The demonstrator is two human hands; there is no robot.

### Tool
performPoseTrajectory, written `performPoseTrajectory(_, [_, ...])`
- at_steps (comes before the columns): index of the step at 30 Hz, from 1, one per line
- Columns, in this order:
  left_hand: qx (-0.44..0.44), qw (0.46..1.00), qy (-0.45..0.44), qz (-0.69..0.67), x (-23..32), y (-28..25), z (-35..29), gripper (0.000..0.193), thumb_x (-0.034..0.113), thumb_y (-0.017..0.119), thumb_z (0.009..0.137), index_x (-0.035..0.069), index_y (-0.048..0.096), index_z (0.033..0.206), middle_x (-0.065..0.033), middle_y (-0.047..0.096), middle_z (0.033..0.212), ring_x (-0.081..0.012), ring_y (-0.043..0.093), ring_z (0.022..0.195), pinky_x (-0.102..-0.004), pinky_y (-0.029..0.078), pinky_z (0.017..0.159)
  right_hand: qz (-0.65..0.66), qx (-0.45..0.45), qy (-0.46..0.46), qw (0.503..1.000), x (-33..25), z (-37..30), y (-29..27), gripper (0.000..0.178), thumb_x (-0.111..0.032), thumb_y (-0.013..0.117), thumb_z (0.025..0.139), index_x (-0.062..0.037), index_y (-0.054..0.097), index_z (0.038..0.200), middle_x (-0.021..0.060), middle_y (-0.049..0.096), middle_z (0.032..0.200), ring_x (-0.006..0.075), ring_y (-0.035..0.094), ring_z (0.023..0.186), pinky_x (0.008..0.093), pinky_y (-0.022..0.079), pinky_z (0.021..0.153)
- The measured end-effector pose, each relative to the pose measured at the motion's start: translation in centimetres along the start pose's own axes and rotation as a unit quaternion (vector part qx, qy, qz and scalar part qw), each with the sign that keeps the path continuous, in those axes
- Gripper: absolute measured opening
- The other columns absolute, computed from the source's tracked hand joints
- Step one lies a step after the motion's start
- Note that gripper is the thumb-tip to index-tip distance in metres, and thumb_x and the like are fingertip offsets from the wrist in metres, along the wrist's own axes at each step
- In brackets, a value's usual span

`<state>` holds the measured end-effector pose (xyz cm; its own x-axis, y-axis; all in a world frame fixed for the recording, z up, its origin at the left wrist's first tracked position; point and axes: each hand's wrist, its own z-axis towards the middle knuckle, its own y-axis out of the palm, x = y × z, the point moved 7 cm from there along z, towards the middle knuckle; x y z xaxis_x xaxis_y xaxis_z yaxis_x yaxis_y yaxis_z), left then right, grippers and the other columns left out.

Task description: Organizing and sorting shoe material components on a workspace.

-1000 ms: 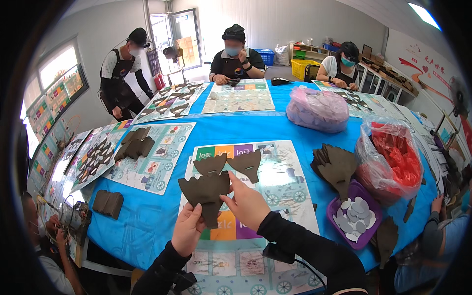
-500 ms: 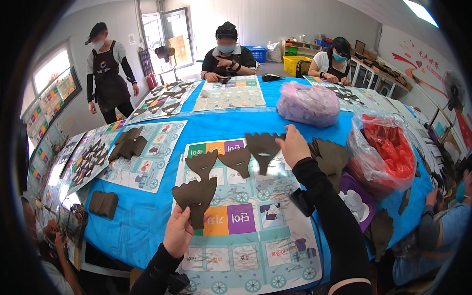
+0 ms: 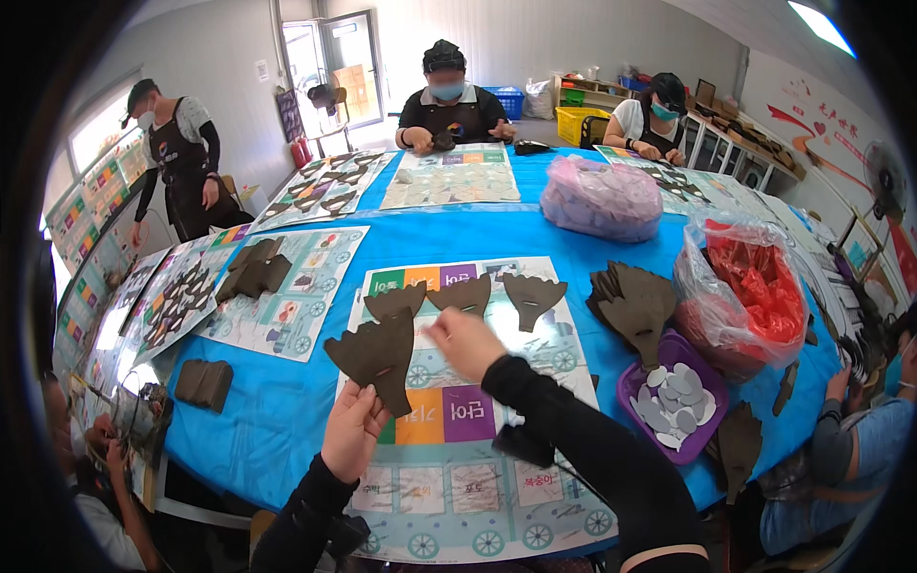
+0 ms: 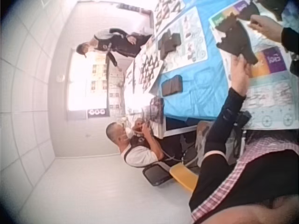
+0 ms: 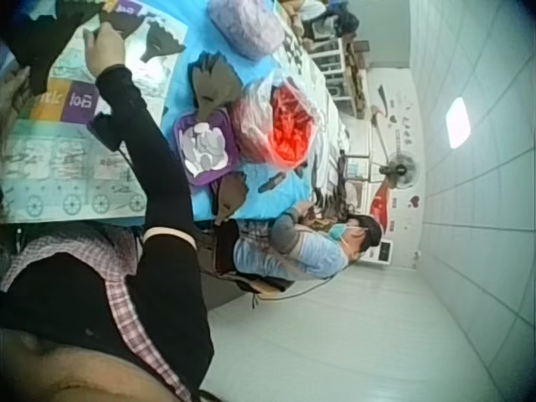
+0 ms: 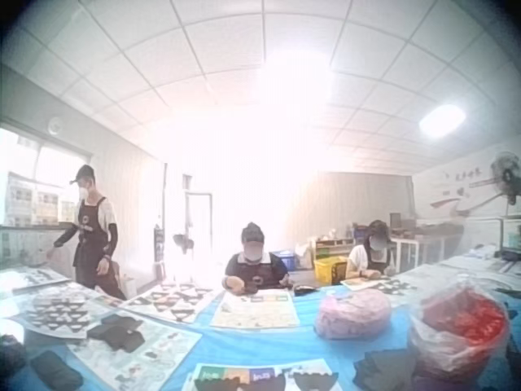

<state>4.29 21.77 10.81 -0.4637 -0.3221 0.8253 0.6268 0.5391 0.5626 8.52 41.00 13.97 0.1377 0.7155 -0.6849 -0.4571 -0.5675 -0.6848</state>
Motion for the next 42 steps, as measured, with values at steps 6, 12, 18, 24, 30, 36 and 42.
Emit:
performPoseTrajectory(6, [0.040,0.962,0.069,0.261,-2.2,-6.0,3.1,0.057,0.012,0.047,0.097,0.003,0.021,0.146,-0.0161,0.036,0.142,-0.0241,0.044,0.126,-0.0310,0.043,0.098,-0.229,0.026,0.177,0.957,9.6,4.2,-0.4,0.052,-0.040,0.074,0.075,0.0061,0.061,0.095,0.0229,0.066,0.093,0.0362,0.065,0.088,0.0404,0.052,0.078])
performPoseTrajectory(12, [-0.087,0.724,0.119,0.674,-0.3,-2.7,-0.4,0.073,0.027,0.064,0.086,0.008,0.026,0.146,-0.0304,0.015,0.149,-0.0455,0.018,0.138,-0.0458,0.020,0.112,-0.129,-0.093,0.205,0.966,13.9,6.7,0.5,0.040,-0.034,0.075,0.070,0.0027,0.069,0.085,0.0210,0.068,0.085,0.0325,0.066,0.084,0.0377,0.052,0.077])
performPoseTrajectory(18, [-0.139,0.624,0.108,0.762,-1.3,-3.5,-2.3,0.062,0.040,0.052,0.092,0.012,0.034,0.144,-0.0287,0.012,0.151,-0.0451,0.009,0.140,-0.0509,0.009,0.113,-0.134,0.321,-0.042,0.937,3.8,10.0,-11.8,0.012,-0.016,0.050,0.094,-0.0041,0.052,0.095,0.0193,0.062,0.085,0.0394,0.061,0.077,0.0490,0.046,0.066])
performPoseTrajectory(24, [-0.149,0.627,0.121,0.755,-1.5,-2.4,-2.2,0.062,0.041,0.053,0.091,0.011,0.037,0.142,-0.0295,0.013,0.150,-0.0465,0.011,0.139,-0.0517,0.009,0.113,-0.399,0.172,-0.281,0.856,5.9,11.3,-8.4,0.012,-0.007,0.051,0.083,-0.0096,0.059,0.092,0.0147,0.063,0.080,0.0315,0.063,0.073,0.0426,0.051,0.063])
performPoseTrajectory(30, [-0.144,0.635,0.123,0.749,-1.3,-2.7,-2.1,0.063,0.038,0.056,0.090,0.009,0.036,0.142,-0.0287,0.012,0.151,-0.0452,0.008,0.141,-0.0510,0.007,0.113,-0.397,0.284,-0.200,0.850,0.7,12.0,-11.4,0.008,-0.008,0.055,0.079,-0.0101,0.062,0.080,0.0092,0.061,0.080,0.0286,0.060,0.079,0.0387,0.049,0.069])
performPoseTrajectory(36, [-0.135,0.661,0.117,0.729,-0.8,-3.2,-2.1,0.063,0.036,0.058,0.089,0.009,0.037,0.142,-0.0289,0.012,0.151,-0.0434,0.010,0.141,-0.0504,0.007,0.113,-0.258,0.045,-0.176,0.949,6.0,10.5,-4.2,0.008,-0.009,0.060,0.080,-0.0059,0.064,0.086,0.0102,0.064,0.084,0.0289,0.061,0.088,0.0358,0.048,0.077])
performPoseTrajectory(42, [-0.109,0.679,0.135,0.713,-0.1,-3.0,-1.8,0.058,0.030,0.062,0.086,0.011,0.044,0.137,-0.0270,0.018,0.150,-0.0400,0.015,0.141,-0.0485,0.013,0.112,0.361,0.071,0.271,0.889,13.2,6.8,-3.4,0.023,-0.009,0.051,0.091,0.0119,0.052,0.101,0.0188,0.065,0.095,0.0222,0.066,0.070,0.0279,0.054,0.059])
